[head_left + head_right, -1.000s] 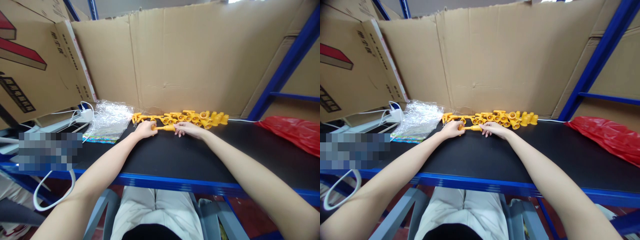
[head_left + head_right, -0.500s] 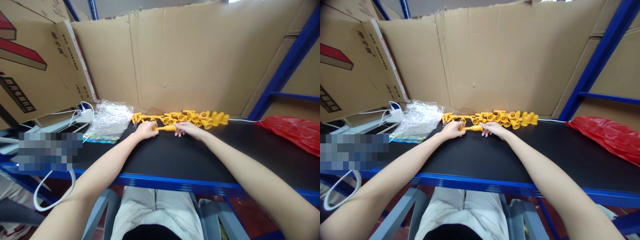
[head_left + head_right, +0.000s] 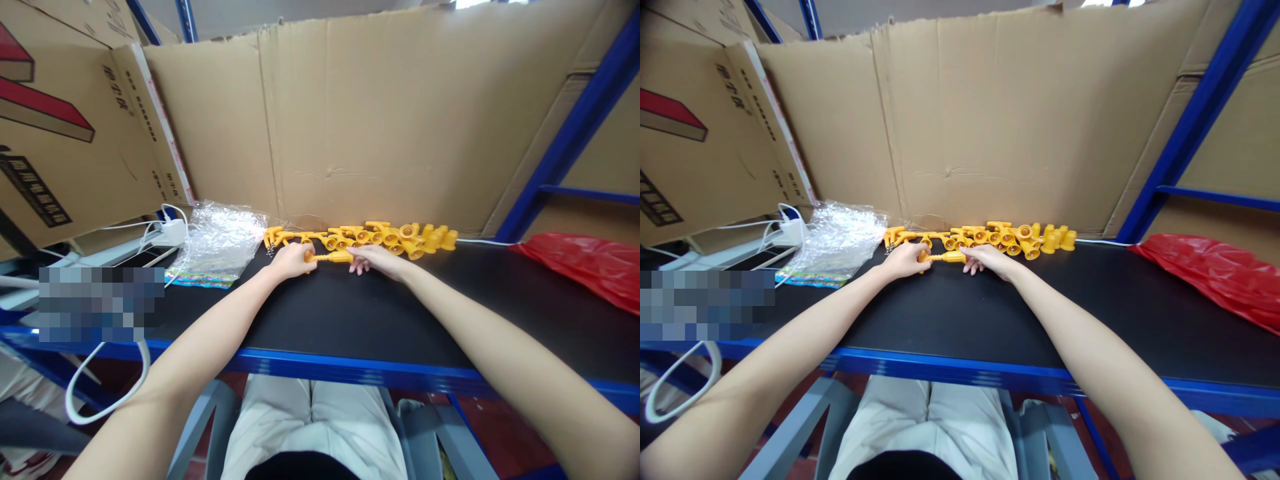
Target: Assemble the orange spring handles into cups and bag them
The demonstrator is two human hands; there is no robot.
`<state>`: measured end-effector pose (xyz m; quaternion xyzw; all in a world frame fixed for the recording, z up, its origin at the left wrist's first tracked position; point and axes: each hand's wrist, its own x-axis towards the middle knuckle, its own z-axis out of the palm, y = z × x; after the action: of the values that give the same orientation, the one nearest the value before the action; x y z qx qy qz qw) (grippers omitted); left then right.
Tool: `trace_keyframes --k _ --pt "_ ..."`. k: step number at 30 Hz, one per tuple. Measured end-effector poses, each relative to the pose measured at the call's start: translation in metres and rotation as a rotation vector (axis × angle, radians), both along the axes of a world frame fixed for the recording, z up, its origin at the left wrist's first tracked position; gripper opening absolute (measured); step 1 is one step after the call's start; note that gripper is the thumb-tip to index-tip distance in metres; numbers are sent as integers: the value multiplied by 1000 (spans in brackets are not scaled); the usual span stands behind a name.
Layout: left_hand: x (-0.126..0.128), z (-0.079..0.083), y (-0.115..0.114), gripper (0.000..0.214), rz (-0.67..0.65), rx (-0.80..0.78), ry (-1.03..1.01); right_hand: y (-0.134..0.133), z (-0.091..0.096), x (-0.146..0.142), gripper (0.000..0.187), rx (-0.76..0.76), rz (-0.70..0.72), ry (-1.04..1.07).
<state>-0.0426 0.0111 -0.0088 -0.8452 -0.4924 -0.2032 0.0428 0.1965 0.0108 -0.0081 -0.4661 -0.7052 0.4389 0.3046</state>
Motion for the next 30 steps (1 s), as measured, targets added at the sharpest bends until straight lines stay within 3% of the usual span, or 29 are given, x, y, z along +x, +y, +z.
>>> trace_keyframes --k 30 --pt "-1 -2 3 27 -2 42 31 7 -6 4 25 -38 -18 119"
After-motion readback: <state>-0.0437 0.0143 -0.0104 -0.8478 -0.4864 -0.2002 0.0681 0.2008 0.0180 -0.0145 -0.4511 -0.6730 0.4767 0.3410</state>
